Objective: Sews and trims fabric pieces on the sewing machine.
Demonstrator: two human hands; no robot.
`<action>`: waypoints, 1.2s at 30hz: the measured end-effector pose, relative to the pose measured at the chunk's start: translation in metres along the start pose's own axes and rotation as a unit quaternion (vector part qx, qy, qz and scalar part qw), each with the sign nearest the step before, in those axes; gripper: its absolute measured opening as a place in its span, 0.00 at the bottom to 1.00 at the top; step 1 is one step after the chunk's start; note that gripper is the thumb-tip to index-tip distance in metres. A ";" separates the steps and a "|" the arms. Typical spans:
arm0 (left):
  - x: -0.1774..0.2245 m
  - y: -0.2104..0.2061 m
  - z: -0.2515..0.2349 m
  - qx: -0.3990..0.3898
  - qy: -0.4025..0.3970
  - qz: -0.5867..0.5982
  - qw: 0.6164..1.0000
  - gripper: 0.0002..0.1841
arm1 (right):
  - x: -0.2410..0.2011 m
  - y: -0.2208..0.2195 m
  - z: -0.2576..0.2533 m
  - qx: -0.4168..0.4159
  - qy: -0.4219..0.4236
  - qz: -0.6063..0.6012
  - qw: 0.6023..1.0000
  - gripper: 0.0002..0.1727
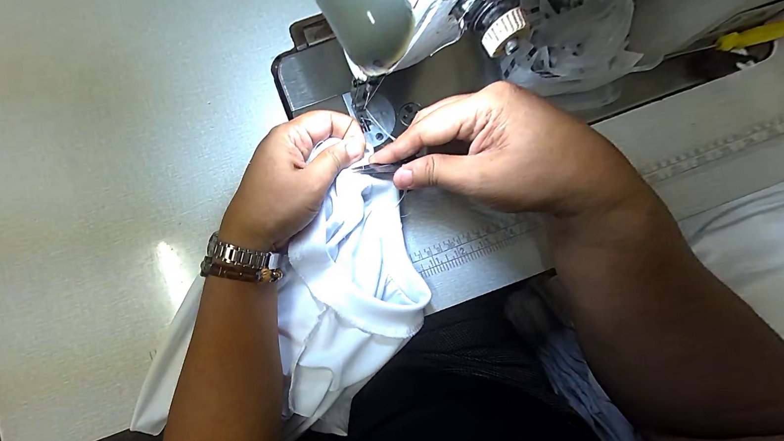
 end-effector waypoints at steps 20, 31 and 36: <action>0.005 -0.003 0.001 0.063 0.062 0.101 0.991 0.08 | -0.001 -0.016 0.008 0.073 -0.073 -0.225 0.969 0.13; 0.008 -0.002 0.005 0.127 0.050 0.139 0.981 0.09 | -0.024 -0.060 0.004 0.137 -0.246 -0.356 0.891 0.05; 0.012 -0.003 0.007 0.205 0.056 0.120 0.970 0.11 | -0.021 -0.060 0.011 0.110 -0.221 -0.331 0.911 0.08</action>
Point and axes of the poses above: each hand's wrist, its own z-axis away from the middle knuckle, its own y-axis out of the back of the hand, x = y × z, the point moved 1 cm from there along -z, towards the middle knuckle, and after that the axes turned 10 degrees about z, right-handed, at the moved point
